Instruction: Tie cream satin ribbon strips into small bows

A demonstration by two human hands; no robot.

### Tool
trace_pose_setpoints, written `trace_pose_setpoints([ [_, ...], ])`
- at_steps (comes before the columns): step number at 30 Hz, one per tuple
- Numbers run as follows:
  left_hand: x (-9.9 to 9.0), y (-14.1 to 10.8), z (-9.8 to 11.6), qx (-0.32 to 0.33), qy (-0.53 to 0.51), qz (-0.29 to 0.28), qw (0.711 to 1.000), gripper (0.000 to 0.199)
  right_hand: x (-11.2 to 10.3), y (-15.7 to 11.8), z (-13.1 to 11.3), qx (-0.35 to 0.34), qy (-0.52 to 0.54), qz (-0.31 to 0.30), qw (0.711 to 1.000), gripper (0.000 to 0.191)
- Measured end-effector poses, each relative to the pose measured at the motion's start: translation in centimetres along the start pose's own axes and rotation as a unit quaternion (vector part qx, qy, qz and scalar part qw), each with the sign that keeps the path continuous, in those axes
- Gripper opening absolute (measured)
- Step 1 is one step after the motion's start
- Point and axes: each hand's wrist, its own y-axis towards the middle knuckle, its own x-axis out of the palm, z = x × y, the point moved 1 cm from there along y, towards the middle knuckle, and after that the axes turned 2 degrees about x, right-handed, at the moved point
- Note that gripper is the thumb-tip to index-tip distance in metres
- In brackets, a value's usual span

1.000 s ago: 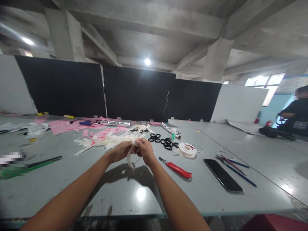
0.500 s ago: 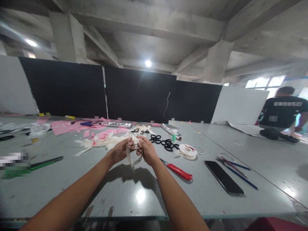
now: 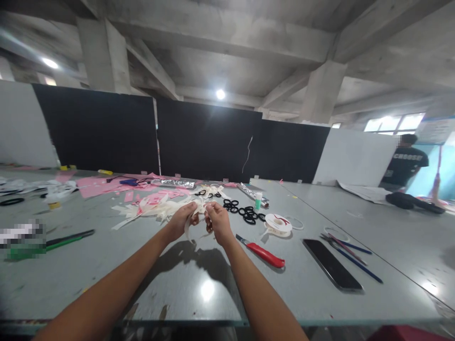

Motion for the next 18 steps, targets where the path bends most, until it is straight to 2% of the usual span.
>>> trace_pose_setpoints([
  [3, 0.0, 0.4, -0.6, 0.02, 0.068, 0.006, 0.997, 0.034, 0.3, -0.4, 0.2, -0.085, -0.155, -0.004, 0.984, 0.022],
  [6, -0.3, 0.6, -1.4, 0.04, 0.134, 0.02, 0.99, 0.026, 0.9, -1.0, -0.1, -0.195, -0.33, -0.03, 0.923, 0.021],
  [8, -0.5, 0.7, -2.0, 0.073, 0.189, 0.027, 0.979, 0.014, 1.1, -1.1, -0.2, -0.226, -0.407, 0.009, 0.885, 0.021],
  [10, -0.5, 0.6, -2.4, 0.103, 0.243, 0.042, 0.964, 0.008, 0.9, -0.8, -0.2, -0.22, -0.436, 0.041, 0.872, 0.019],
  [12, -0.5, 0.4, -2.5, 0.115, 0.272, 0.045, 0.954, 0.015, 0.5, -0.2, 0.2, -0.197, -0.418, 0.024, 0.887, 0.017],
  [15, -0.3, 0.0, -2.3, 0.102, 0.262, 0.014, 0.96, 0.045, -0.3, 0.6, 0.8, -0.135, -0.342, -0.004, 0.93, 0.017],
  [18, 0.0, -0.2, -1.8, 0.104, 0.242, 0.0, 0.965, 0.063, -0.7, 1.0, 1.3, -0.073, -0.249, 0.02, 0.966, 0.023],
])
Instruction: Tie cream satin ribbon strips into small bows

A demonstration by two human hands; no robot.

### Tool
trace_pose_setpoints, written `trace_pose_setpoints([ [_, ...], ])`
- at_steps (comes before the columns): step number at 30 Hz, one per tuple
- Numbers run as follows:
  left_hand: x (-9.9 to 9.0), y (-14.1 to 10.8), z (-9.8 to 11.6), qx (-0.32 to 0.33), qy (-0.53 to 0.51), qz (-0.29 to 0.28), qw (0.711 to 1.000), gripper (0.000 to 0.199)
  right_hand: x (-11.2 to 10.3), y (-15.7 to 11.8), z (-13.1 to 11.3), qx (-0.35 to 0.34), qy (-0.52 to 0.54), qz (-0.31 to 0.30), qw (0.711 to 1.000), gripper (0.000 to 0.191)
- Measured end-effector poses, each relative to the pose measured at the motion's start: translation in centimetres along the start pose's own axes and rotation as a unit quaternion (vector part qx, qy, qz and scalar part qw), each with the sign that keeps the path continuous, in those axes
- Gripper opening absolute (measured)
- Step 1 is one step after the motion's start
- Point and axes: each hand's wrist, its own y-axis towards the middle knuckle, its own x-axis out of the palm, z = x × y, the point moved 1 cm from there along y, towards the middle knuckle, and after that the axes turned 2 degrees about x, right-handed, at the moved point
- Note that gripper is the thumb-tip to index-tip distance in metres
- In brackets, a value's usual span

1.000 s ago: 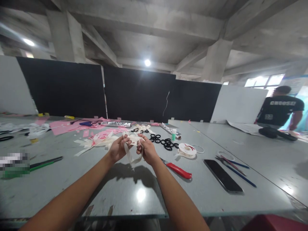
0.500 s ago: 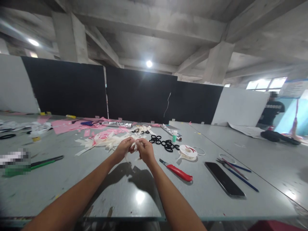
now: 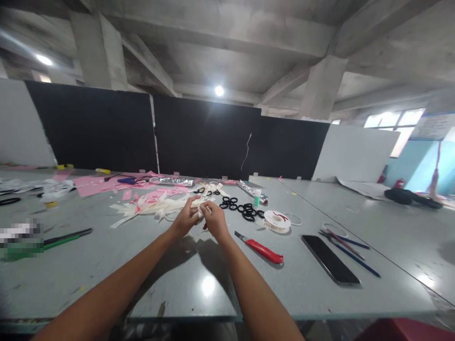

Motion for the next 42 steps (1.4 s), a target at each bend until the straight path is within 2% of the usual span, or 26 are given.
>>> trace_pose_setpoints([
  [6, -0.1, 0.0, 0.8, 0.029, -0.019, 0.028, 0.999, 0.057, 0.4, 0.0, 0.5, 0.063, 0.152, 0.042, 0.985, 0.029],
  [9, -0.2, -0.1, 1.1, 0.05, 0.008, 0.021, 0.998, 0.048, 0.5, -0.1, 0.3, 0.085, 0.167, 0.044, 0.981, 0.029],
  [13, -0.2, -0.3, 1.4, 0.084, 0.044, 0.01, 0.995, 0.043, 0.9, -0.1, 0.5, 0.117, 0.181, 0.008, 0.976, 0.029],
  [16, 0.0, -0.5, 1.4, 0.098, 0.073, -0.008, 0.992, 0.042, 1.3, -0.1, 0.9, 0.127, 0.213, 0.036, 0.968, 0.029],
  [19, 0.0, -0.8, 1.6, 0.101, 0.109, -0.002, 0.989, 0.039, 1.5, -0.2, 1.1, 0.183, 0.268, 0.064, 0.944, 0.029],
  [22, 0.0, -0.9, 1.7, 0.094, 0.112, 0.022, 0.989, 0.037, 1.5, -0.5, 0.9, 0.227, 0.311, 0.029, 0.923, 0.026],
  [25, 0.2, -0.8, 1.4, 0.087, 0.095, 0.035, 0.991, 0.038, 1.3, -0.8, 0.5, 0.235, 0.328, -0.016, 0.915, 0.026],
  [29, 0.1, -0.2, 0.4, 0.088, 0.092, 0.056, 0.99, 0.037, 1.2, -0.9, 0.1, 0.238, 0.337, -0.031, 0.91, 0.032],
  [32, -0.2, 0.3, -0.3, 0.063, 0.065, 0.091, 0.992, 0.039, 1.1, -0.9, 0.0, 0.235, 0.353, -0.05, 0.904, 0.037],
  [35, -0.5, 0.7, -0.5, -0.003, -0.008, 0.103, 0.995, 0.042, 0.9, -0.9, 0.2, 0.224, 0.347, -0.09, 0.906, 0.032],
  [38, -0.7, 0.8, -0.2, -0.086, -0.107, 0.082, 0.987, 0.045, 0.8, -1.0, 0.3, 0.225, 0.345, -0.147, 0.899, 0.025],
  [42, -0.9, 0.4, 0.6, -0.163, -0.193, 0.024, 0.967, 0.051, 0.7, -1.4, 0.0, 0.234, 0.378, -0.194, 0.875, 0.021],
])
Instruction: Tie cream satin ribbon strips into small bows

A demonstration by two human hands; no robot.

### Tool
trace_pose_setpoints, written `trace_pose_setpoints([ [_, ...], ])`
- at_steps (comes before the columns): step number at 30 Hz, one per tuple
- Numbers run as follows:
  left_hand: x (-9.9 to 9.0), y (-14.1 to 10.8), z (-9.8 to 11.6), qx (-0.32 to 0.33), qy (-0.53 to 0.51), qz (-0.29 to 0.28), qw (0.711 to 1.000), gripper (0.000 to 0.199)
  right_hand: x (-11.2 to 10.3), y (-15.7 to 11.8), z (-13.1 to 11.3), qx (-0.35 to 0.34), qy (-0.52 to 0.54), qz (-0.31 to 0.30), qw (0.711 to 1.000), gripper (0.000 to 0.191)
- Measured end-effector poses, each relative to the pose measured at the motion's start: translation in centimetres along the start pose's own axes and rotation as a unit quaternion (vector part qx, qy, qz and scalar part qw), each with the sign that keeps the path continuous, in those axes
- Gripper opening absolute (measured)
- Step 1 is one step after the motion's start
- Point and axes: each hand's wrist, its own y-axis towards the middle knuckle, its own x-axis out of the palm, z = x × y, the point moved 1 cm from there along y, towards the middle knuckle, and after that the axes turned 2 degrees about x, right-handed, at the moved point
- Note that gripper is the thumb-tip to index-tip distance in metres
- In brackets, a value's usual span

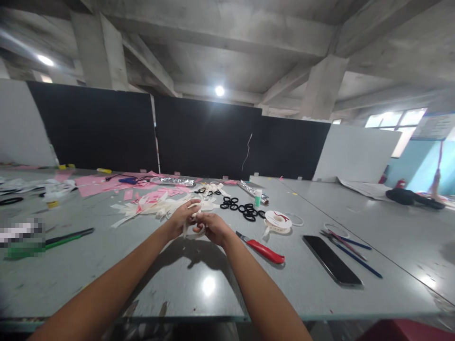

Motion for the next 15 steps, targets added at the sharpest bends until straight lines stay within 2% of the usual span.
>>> trace_pose_setpoints([
  [2, 0.0, -0.2, 0.2, -0.028, -0.001, -0.027, 0.999, 0.051, 0.1, -0.2, -0.1, 0.015, 0.019, -0.023, 0.999, 0.021],
  [3, 0.0, -0.2, 0.3, -0.021, 0.014, -0.027, 0.999, 0.049, 0.1, -0.2, -0.1, 0.022, 0.029, -0.028, 0.999, 0.022],
  [4, 0.0, -0.1, 0.4, 0.003, 0.043, -0.013, 0.999, 0.044, 0.1, -0.2, -0.1, 0.021, 0.037, -0.027, 0.999, 0.022],
  [6, -0.3, 0.1, 0.8, 0.109, 0.142, 0.049, 0.983, 0.027, 0.0, -0.1, -0.2, -0.004, 0.051, -0.01, 0.999, 0.021],
  [8, -0.6, 0.0, 1.3, 0.252, 0.265, 0.116, 0.924, 0.009, -0.2, 0.1, -0.4, -0.045, 0.055, 0.022, 0.997, 0.021],
  [10, -0.8, -0.2, 1.8, 0.352, 0.36, 0.146, 0.852, 0.013, -0.4, 0.2, -0.5, -0.075, 0.047, 0.05, 0.995, 0.023],
  [12, -1.0, -0.4, 1.9, 0.381, 0.423, 0.146, 0.809, 0.02, -0.4, 0.2, -0.7, -0.087, 0.031, 0.066, 0.994, 0.025],
  [15, -1.0, -0.6, 1.7, 0.358, 0.492, 0.139, 0.782, 0.015, -0.4, 0.1, -0.8, -0.094, 0.01, 0.078, 0.993, 0.027],
])
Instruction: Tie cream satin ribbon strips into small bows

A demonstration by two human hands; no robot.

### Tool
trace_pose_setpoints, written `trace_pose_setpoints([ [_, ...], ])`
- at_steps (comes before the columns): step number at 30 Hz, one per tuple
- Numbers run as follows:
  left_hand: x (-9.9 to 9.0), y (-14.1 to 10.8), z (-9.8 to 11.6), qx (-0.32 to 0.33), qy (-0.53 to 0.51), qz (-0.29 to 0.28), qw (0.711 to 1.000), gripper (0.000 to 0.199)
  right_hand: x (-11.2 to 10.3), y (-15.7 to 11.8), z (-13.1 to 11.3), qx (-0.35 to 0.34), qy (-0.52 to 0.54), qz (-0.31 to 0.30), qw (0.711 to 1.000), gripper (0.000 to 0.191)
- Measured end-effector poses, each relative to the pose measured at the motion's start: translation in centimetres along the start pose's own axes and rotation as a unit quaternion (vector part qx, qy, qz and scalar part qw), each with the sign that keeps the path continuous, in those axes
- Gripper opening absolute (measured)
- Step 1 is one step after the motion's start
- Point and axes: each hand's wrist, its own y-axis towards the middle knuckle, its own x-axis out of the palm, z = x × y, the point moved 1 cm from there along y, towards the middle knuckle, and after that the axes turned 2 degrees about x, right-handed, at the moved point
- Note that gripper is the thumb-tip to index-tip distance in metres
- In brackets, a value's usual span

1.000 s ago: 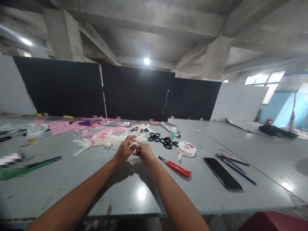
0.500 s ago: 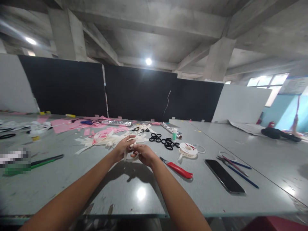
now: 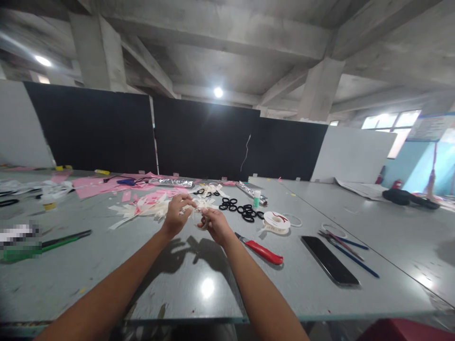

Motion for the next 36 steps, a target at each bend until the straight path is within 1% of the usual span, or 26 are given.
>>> trace_pose_setpoints([
  [2, 0.2, -0.1, 0.0, -0.006, 0.02, -0.004, 1.0, 0.011, 0.1, -0.1, -0.1, -0.004, -0.013, 0.002, 1.0, 0.029],
  [5, 0.4, -0.1, 0.2, 0.013, 0.009, 0.017, 1.0, 0.009, 0.1, 0.0, -0.1, -0.011, -0.025, 0.006, 1.0, 0.03],
  [7, 0.4, -0.1, 0.3, 0.035, 0.009, 0.011, 0.999, 0.013, 0.0, 0.1, 0.0, -0.017, -0.023, 0.012, 1.0, 0.031],
  [9, 0.4, -0.2, 0.5, 0.039, 0.031, -0.006, 0.999, 0.017, -0.1, 0.1, 0.0, -0.021, -0.02, 0.017, 0.999, 0.032],
  [12, 0.4, -0.3, 0.4, 0.01, 0.06, -0.022, 0.998, 0.02, 0.0, 0.1, 0.0, -0.014, -0.024, 0.018, 0.999, 0.034],
  [14, 0.6, -0.3, 0.2, -0.01, 0.052, -0.032, 0.998, 0.02, 0.1, 0.0, -0.1, -0.005, -0.037, 0.015, 0.999, 0.034],
  [18, 1.3, -0.3, -0.4, -0.042, -0.013, -0.034, 0.998, 0.02, 0.1, 0.0, -0.3, -0.006, -0.065, 0.015, 0.998, 0.033],
  [22, 2.1, -0.3, -1.0, -0.076, -0.094, -0.038, 0.992, 0.017, -0.4, 0.4, 0.1, -0.009, -0.108, 0.041, 0.993, 0.035],
  [25, 2.4, -0.3, -1.2, -0.083, -0.116, -0.044, 0.989, 0.016, -0.6, 0.6, 0.6, -0.017, -0.129, 0.047, 0.99, 0.035],
  [28, 2.5, -0.3, -1.4, -0.091, -0.116, -0.037, 0.988, 0.018, -0.4, 0.7, 0.7, -0.025, -0.106, 0.053, 0.993, 0.033],
  [31, 2.7, -0.3, -1.7, -0.125, -0.138, -0.029, 0.982, 0.02, -0.3, 0.8, 0.4, -0.02, -0.037, 0.054, 0.998, 0.029],
  [33, 2.8, -0.4, -1.9, -0.15, -0.161, -0.026, 0.975, 0.021, -0.3, 0.8, 0.2, -0.009, -0.007, 0.055, 0.998, 0.034],
  [36, 2.9, -0.4, -2.0, -0.172, -0.181, -0.024, 0.968, 0.021, -0.5, 0.7, 0.0, -0.005, -0.013, 0.072, 0.997, 0.04],
])
